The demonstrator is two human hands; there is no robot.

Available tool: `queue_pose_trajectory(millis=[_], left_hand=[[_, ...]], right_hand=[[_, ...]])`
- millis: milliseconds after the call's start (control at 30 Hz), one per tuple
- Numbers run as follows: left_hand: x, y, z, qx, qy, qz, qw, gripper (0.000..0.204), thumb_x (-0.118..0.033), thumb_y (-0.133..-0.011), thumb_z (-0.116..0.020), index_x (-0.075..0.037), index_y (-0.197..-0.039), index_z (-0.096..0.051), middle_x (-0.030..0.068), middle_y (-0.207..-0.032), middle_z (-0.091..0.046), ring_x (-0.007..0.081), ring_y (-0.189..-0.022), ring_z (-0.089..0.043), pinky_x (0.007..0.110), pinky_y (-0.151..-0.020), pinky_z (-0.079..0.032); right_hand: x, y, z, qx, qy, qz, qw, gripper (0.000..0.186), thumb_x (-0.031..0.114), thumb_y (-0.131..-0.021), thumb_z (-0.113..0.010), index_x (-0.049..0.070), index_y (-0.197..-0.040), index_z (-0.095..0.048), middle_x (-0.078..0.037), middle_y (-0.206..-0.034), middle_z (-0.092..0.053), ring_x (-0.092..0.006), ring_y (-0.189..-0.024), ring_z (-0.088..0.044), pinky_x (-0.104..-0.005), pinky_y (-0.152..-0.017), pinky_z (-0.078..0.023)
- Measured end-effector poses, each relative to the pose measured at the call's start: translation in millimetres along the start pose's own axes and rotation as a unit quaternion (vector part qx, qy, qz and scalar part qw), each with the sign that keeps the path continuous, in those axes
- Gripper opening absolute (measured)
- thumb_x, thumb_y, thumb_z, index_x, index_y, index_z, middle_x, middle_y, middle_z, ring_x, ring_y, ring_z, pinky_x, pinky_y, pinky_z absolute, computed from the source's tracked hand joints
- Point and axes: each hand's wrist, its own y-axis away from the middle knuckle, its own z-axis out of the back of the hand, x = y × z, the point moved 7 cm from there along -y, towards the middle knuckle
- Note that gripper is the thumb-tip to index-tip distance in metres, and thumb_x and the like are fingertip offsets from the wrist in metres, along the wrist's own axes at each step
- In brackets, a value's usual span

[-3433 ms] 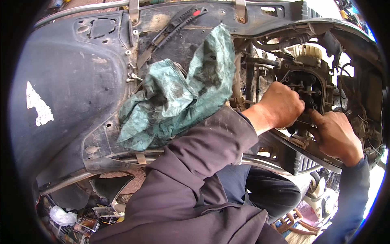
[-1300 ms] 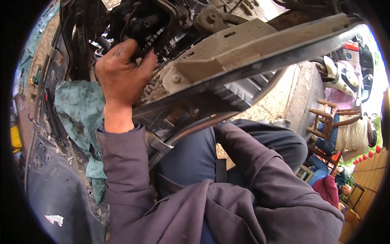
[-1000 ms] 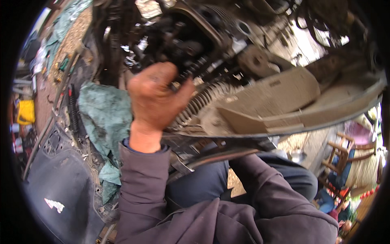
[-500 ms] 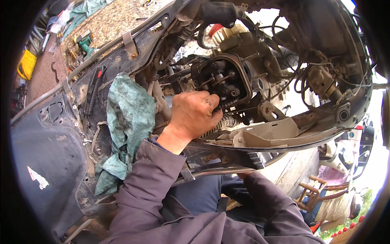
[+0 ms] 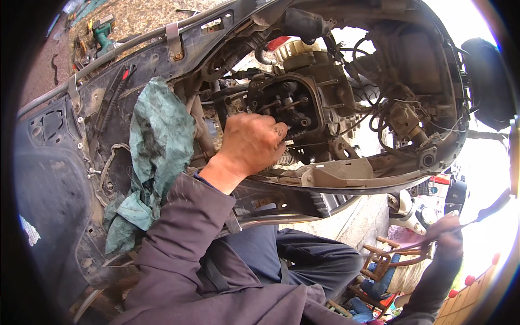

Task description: The person works on a motorcycle engine with the seat removed, using a wrench to tighten bolts on the engine casing. The person repeatedly adjusts and tightens components within the engine area, then stands up and moves away from the motorcycle.

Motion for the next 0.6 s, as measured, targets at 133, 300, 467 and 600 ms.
queue_pose_trajectory(millis=[133, 300, 467, 600], left_hand=[[0, 1, -1, 0.011, -0.015, 0.0, 1.0, 0.014, -0.022, -0.068, -0.078, -0.015, -0.07, -0.066, 0.0014, -0.064, -0.061, 0.0236, -0.066, -0.067, 0.039, -0.058, -0.053], [1, 2, -2, -0.015, -0.007, -0.004, 1.0, 0.018, -0.021, -0.067, -0.078, -0.013, -0.067, -0.061, 0.0024, -0.062, -0.056, 0.0256, -0.063, -0.065, 0.04, -0.056, -0.051], [3, 4, -6, -0.021, -0.021, 0.001, 1.0, 0.017, -0.02, -0.067, -0.076, -0.014, -0.066, -0.06, 0.0018, -0.061, -0.056, 0.0241, -0.062, -0.065, 0.039, -0.055, -0.05], [2, 4, -6, -0.03, -0.029, -0.001, 0.999, 0.014, -0.021, -0.067, -0.076, -0.016, -0.068, -0.063, 0.001, -0.063, -0.059, 0.0233, -0.063, -0.066, 0.039, -0.055, -0.05]], right_hand=[[109, -43, -5, -0.022, -0.13, 0.322, 0.938, 0.011, 0.007, -0.094, -0.062, 0.0, -0.094, -0.071, -0.01, -0.073, -0.069, -0.0199, -0.063, -0.067, -0.0325, -0.059, -0.053], [164, -97, -59, 0.049, -0.018, 0.382, 0.923, 0.01, 0.003, -0.094, -0.06, -0.003, -0.091, -0.067, -0.01, -0.068, -0.066, -0.0194, -0.057, -0.066, -0.032, -0.053, -0.051], [175, -118, -103, 0.115, 0.178, 0.367, 0.906, 0.007, 0.002, -0.091, -0.066, 0.0, -0.085, -0.064, -0.012, -0.063, -0.058, -0.0274, -0.052, -0.06, -0.0385, -0.048, -0.044], [175, -119, -124, 0.122, 0.275, 0.397, 0.867, 0.009, 0.001, -0.09, -0.065, -0.002, -0.098, -0.068, -0.015, -0.073, -0.064, -0.0322, -0.061, -0.065, -0.0412, -0.056, -0.05]])
